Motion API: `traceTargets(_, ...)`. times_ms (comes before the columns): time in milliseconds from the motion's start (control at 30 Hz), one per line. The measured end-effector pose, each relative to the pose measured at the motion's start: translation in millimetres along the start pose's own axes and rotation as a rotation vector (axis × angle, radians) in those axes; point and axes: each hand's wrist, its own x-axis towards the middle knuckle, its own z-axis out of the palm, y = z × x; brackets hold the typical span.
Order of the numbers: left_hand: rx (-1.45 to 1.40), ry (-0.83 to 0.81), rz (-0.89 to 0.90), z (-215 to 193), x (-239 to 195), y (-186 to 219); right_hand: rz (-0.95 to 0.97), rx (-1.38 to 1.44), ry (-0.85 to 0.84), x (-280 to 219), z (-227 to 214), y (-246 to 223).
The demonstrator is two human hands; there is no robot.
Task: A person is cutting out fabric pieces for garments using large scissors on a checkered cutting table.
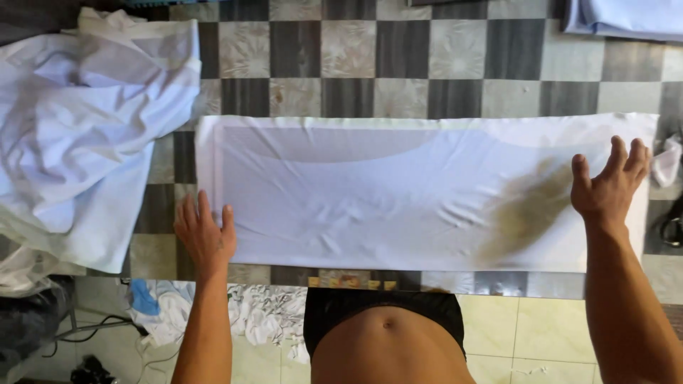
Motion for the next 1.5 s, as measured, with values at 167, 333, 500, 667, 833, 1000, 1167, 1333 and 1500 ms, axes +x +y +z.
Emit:
traceTargets(167, -0.110, 0.055, 0.244, 30, 97, -58, -0.107, 0.067, 0.108, -48, 44, -132)
traceTargets(333, -0.262, 0.236, 0.529, 72, 204, -73, -0.184, 0.194, 0.111, -133, 126, -323)
traceTargets(500, -0.322, 0.087, 0.485, 78, 226, -80, -0.229, 0.348, 0.002, -189, 163, -524)
traceTargets(667, -0.467, -0.044, 0.442, 78, 229, -78, -0.255, 0.344, -0.062, -230, 184, -615)
traceTargets(833, -0.580, -0.199, 0.393, 102, 238, -90, -0.306, 0.308, -0.148, -255, 208, -660)
traceTargets(1000, -0.649, -0.292, 0.364, 59, 245, -79, -0.374, 0.260, -0.170, -253, 207, -685)
traceTargets(1167, -0.674, -0.394, 0.255, 79, 253, -76, -0.435, 0.236, -0.180, -252, 217, -697)
traceTargets(1333, -0.666, -0.382, 0.216, 61, 249, -74, -0.427, 0.281, -0.188, -248, 212, -698)
traceTargets(1500, -0.585, -0.371, 0.209, 56, 248, -76, -0.421, 0.255, -0.228, -249, 217, -693)
